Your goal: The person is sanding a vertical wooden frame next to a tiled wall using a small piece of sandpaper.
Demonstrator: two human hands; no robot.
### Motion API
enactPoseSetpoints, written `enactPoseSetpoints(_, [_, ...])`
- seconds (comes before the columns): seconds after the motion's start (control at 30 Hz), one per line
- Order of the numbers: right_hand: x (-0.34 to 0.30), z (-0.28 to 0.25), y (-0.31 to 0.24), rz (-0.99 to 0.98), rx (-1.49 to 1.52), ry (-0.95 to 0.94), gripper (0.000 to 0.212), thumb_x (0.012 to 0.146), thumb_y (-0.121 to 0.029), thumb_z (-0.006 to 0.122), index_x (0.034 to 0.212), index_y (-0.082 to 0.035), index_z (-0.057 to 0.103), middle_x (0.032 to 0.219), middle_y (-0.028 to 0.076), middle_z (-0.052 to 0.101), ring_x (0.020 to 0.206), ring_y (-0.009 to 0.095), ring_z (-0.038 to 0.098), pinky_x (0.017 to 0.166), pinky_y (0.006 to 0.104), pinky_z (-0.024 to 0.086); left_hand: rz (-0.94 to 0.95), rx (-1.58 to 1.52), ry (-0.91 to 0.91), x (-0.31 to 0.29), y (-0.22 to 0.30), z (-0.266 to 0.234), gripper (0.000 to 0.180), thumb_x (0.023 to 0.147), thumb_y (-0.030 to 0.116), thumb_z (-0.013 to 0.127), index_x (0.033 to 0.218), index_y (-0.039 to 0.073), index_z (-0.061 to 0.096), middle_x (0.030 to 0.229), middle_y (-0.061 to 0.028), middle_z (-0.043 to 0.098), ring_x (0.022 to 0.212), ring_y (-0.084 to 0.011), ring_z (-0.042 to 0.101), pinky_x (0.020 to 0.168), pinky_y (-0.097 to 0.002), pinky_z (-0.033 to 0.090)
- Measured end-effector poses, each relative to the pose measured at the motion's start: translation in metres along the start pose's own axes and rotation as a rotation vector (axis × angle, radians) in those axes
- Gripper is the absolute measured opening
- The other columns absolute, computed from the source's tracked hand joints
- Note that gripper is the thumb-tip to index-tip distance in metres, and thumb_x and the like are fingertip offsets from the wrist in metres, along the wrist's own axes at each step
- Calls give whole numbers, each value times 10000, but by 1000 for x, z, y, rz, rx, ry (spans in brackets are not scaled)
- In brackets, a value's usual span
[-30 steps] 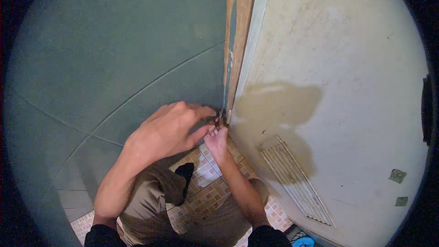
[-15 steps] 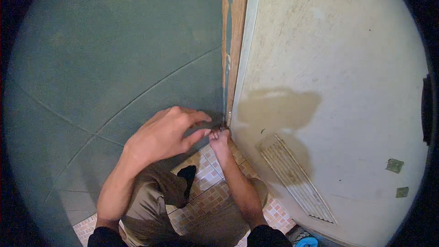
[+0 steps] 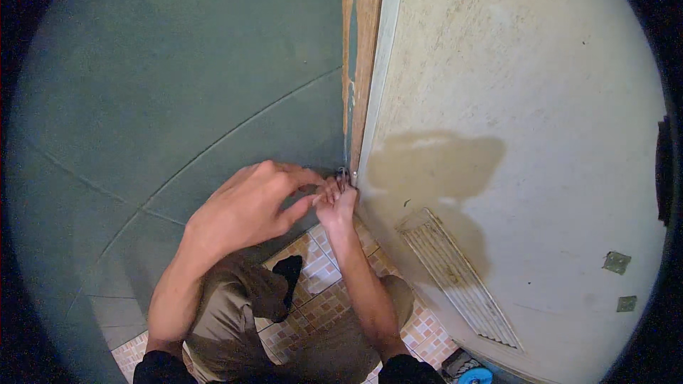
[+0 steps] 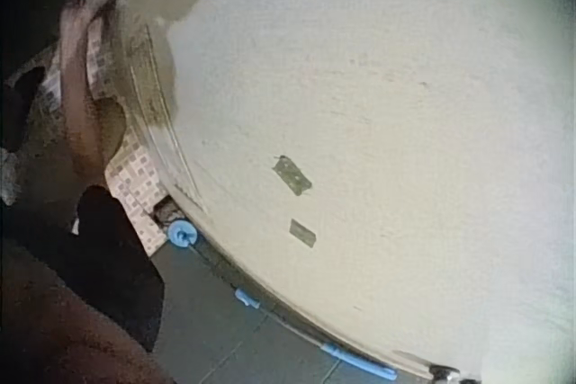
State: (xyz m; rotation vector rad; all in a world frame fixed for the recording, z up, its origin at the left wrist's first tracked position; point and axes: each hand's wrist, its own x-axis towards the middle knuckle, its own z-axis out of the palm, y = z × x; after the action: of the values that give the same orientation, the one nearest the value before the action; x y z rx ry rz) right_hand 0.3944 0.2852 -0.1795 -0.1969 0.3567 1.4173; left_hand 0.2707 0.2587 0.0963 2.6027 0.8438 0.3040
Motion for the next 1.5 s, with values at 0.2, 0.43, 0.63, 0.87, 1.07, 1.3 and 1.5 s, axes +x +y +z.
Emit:
enactPoseSetpoints(0.2, [11, -27, -1, -118, -60, 418, 189, 929, -233, 336, 844, -151, 483, 581, 5, 448, 422, 111, 296, 404, 255, 281, -24, 2, -73, 8, 2, 0, 260, 884, 201, 602, 1076, 34, 656, 1042, -164, 676, 969, -341, 640, 863, -414, 508])
enactPoseSetpoints(0.43, [6, -10, -1, -3, -8, 394, 178, 915, -193, 374, 762, -142, 449, 555, -3, 360, 421, 111, 253, 393, 246, 207, 8, -4, -72, 7, 0, 1, 266, 867, 185, 613, 1073, 23, 655, 1044, -170, 675, 964, -352, 638, 861, -416, 512])
enactPoseSetpoints(0.63, [-12, 26, 0, 9, -45, 355, 188, 913, -132, 372, 739, -146, 443, 553, -6, 340, 426, 111, 244, 388, 257, 203, -8, -21, -82, 7, 5, -2, 264, 855, 161, 616, 1074, 19, 657, 1069, -160, 671, 980, -355, 631, 874, -412, 509])
enactPoseSetpoints(0.87, [-23, 32, 7, 51, -185, 191, 161, 935, -131, 376, 830, -131, 498, 608, -12, 422, 436, 120, 298, 409, 248, 264, 23, -19, -54, 5, 1, 0, 262, 863, 170, 607, 1076, 25, 660, 1060, -160, 674, 973, -354, 633, 873, -415, 509])
enactPoseSetpoints(1.07, [6, -31, -16, -45, -241, 287, 175, 945, -178, 363, 846, -156, 505, 609, -23, 423, 439, 112, 305, 395, 249, 260, 0, -41, -81, 11, 6, -1, 270, 874, 203, 611, 1081, 34, 653, 1069, -167, 666, 982, -355, 628, 868, -422, 505])
enactPoseSetpoints(1.3, [2, 13, -21, 34, -91, 207, 188, 938, -155, 363, 793, -150, 481, 561, -25, 307, 436, 95, 233, 393, 232, 201, -17, -7, -77, 5, -1, -2, 267, 883, 218, 608, 1081, 44, 651, 1061, -165, 666, 980, -360, 624, 864, -425, 506])
enactPoseSetpoints(1.5, [-28, 48, -4, -9, -163, -56, 189, 950, -254, 452, 783, -165, 465, 569, -30, 305, 457, 93, 237, 417, 234, 209, -68, 21, -93, 6, -5, -2, 268, 870, 204, 612, 1074, 36, 651, 1046, -164, 668, 979, -368, 622, 871, -424, 505])
